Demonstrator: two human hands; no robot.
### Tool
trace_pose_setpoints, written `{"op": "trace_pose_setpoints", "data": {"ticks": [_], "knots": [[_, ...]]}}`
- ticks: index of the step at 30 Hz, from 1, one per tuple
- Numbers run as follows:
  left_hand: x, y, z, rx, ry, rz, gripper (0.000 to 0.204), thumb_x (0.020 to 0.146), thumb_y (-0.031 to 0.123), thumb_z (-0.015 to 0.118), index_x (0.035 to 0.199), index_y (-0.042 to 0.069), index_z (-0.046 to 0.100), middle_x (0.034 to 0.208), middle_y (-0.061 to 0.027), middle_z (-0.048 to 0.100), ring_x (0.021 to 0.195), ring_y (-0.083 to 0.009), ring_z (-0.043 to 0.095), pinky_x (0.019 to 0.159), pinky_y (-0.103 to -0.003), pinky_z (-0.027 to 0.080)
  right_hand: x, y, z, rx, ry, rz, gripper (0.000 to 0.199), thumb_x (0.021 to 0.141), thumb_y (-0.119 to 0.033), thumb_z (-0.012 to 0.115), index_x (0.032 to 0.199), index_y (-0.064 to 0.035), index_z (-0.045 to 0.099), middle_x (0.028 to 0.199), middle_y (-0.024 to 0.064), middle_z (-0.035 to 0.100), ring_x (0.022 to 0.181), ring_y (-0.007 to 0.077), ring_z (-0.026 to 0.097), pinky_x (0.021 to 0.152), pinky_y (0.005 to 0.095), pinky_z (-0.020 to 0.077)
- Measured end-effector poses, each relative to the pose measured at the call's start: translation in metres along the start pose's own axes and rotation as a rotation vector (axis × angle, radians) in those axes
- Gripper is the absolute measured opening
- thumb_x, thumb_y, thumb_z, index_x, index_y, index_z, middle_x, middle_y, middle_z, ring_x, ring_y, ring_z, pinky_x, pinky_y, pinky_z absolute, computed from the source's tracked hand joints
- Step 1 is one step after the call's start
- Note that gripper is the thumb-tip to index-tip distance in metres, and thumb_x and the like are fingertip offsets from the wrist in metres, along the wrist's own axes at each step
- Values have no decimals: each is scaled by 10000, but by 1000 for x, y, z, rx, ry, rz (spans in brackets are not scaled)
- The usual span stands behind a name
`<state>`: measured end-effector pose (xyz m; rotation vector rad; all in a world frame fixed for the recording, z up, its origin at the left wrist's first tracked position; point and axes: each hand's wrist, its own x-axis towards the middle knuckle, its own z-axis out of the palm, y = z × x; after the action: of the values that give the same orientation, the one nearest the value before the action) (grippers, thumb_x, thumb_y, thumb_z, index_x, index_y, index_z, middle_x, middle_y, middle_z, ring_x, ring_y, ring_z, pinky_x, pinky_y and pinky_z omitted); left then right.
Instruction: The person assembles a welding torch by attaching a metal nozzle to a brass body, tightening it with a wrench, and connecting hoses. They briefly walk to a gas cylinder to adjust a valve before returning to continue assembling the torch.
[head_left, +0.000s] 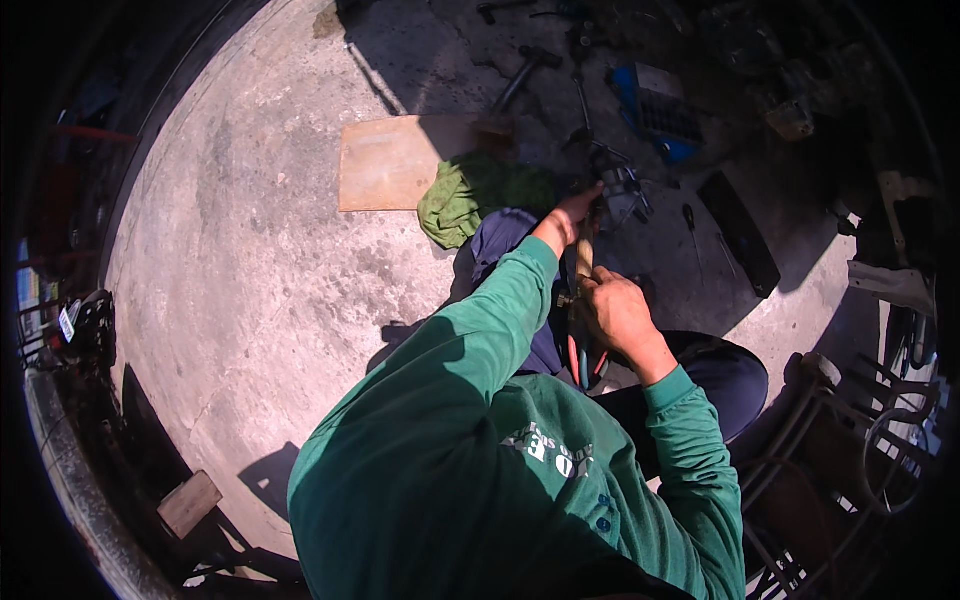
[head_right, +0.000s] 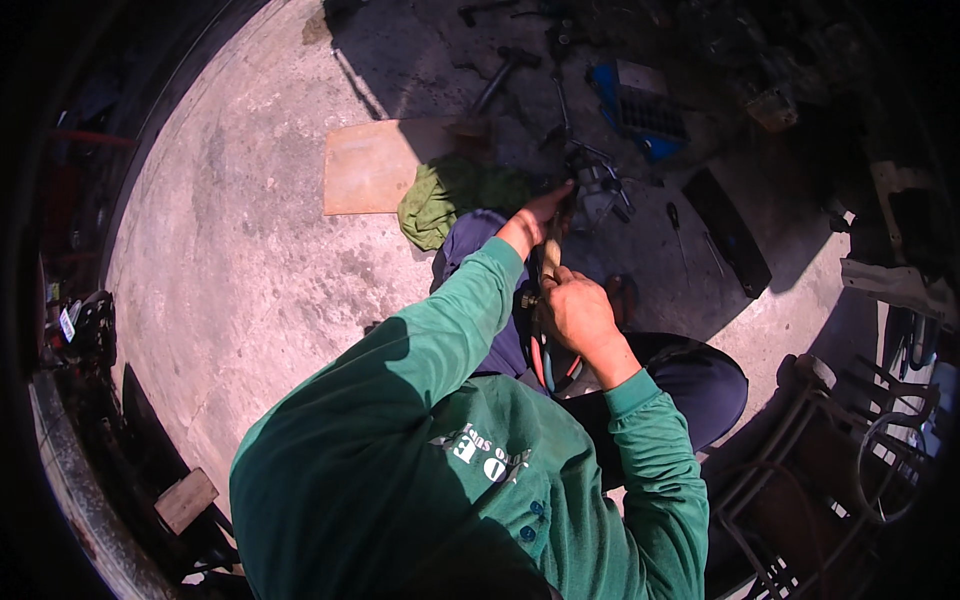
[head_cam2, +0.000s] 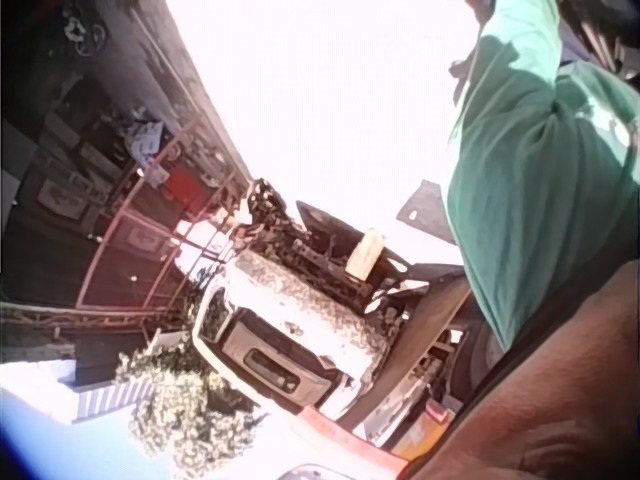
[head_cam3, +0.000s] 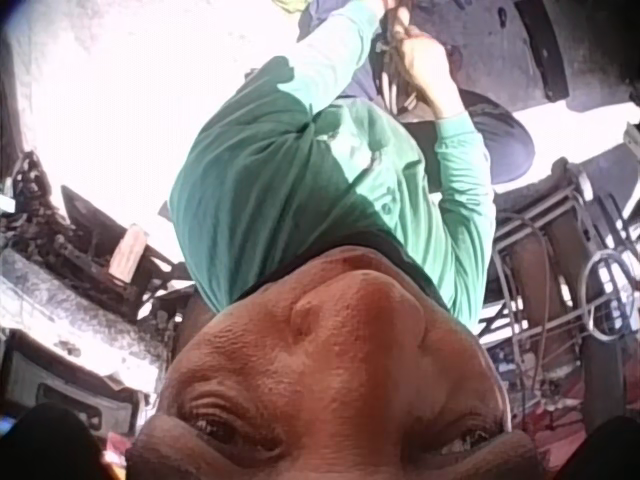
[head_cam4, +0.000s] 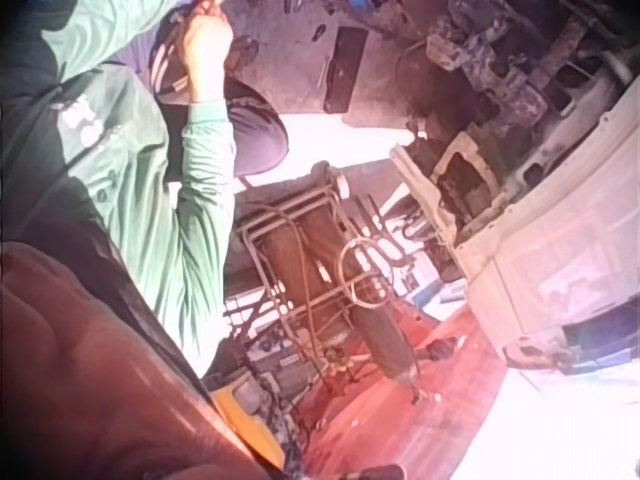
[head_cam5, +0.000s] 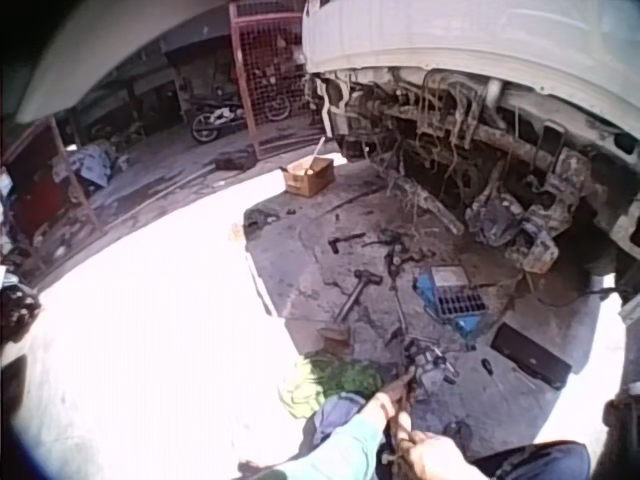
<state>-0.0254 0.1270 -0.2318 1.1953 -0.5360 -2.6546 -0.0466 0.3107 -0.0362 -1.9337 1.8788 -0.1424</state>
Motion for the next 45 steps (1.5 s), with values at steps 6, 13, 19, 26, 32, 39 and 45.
{"op": "trace_pose_setpoints", "data": {"ticks": [6, 13, 19, 26, 32, 39, 45], "knots": [[0, -4, 0, 4, 8, 46, 460, 837, 571, 781, 845, 135, 636, 707, -16, 609, 522, -160, 549, 448, -305, 483, -3, -16, -19, 38, 30, 4, 248, 847, -202, 672, 1016, -20, 676, 1028, 159, 644, 955, 340, 675, 822, 442, 551], [11, -3, -2, -52, -29, 41, 359, 870, 486, 783, 912, 155, 651, 786, 3, 616, 572, -150, 567, 458, -310, 469, -1, -1, 7, 13, -28, 34, 234, 824, -71, 620, 1048, -23, 668, 1132, 174, 616, 1002, 352, 666, 904, 450, 536], [25, -2, -17, 33, -52, 27, 393, 861, 528, 772, 942, 156, 672, 804, 8, 615, 596, -139, 554, 491, -285, 449, 4, 4, 17, 40, -8, 25, 239, 827, -55, 603, 1056, -29, 667, 1148, 179, 619, 998, 357, 671, 898, 454, 540], [18, 4, -9, 72, -34, 59, 388, 872, 541, 746, 932, 163, 685, 770, 9, 615, 592, -141, 554, 477, -304, 439, 10, 4, 25, -53, -112, 218, 282, 864, -71, 564, 1125, -26, 658, 1115, 174, 621, 979, 361, 670, 836, 452, 545], [24, 6, -14, 81, 24, 97, 396, 859, 530, 764, 938, 151, 684, 771, 7, 619, 568, -142, 542, 465, -301, 432, 12, 15, 26, 19, 19, -93, 262, 891, -98, 568, 1115, 6, 654, 1132, 207, 634, 967, 383, 676, 824, 469, 549], [24, 3, -8, 72, 18, 130, 411, 830, 539, 795, 821, 162, 633, 689, 17, 586, 546, -135, 531, 448, -286, 415, 19, 13, 29, -14, -86, 94, 262, 871, -160, 641, 1104, -44, 671, 1128, 187, 627, 1036, 379, 658, 895, 474, 534], [23, 4, -15, 61, -12, 108, 394, 843, 530, 788, 814, 167, 637, 691, 20, 590, 534, -128, 533, 441, -276, 413, 18, -6, 9, -25, -23, 101, 220, 848, -120, 628, 1051, -55, 683, 1120, 176, 642, 1054, 335, 670, 917, 460, 540]]}}
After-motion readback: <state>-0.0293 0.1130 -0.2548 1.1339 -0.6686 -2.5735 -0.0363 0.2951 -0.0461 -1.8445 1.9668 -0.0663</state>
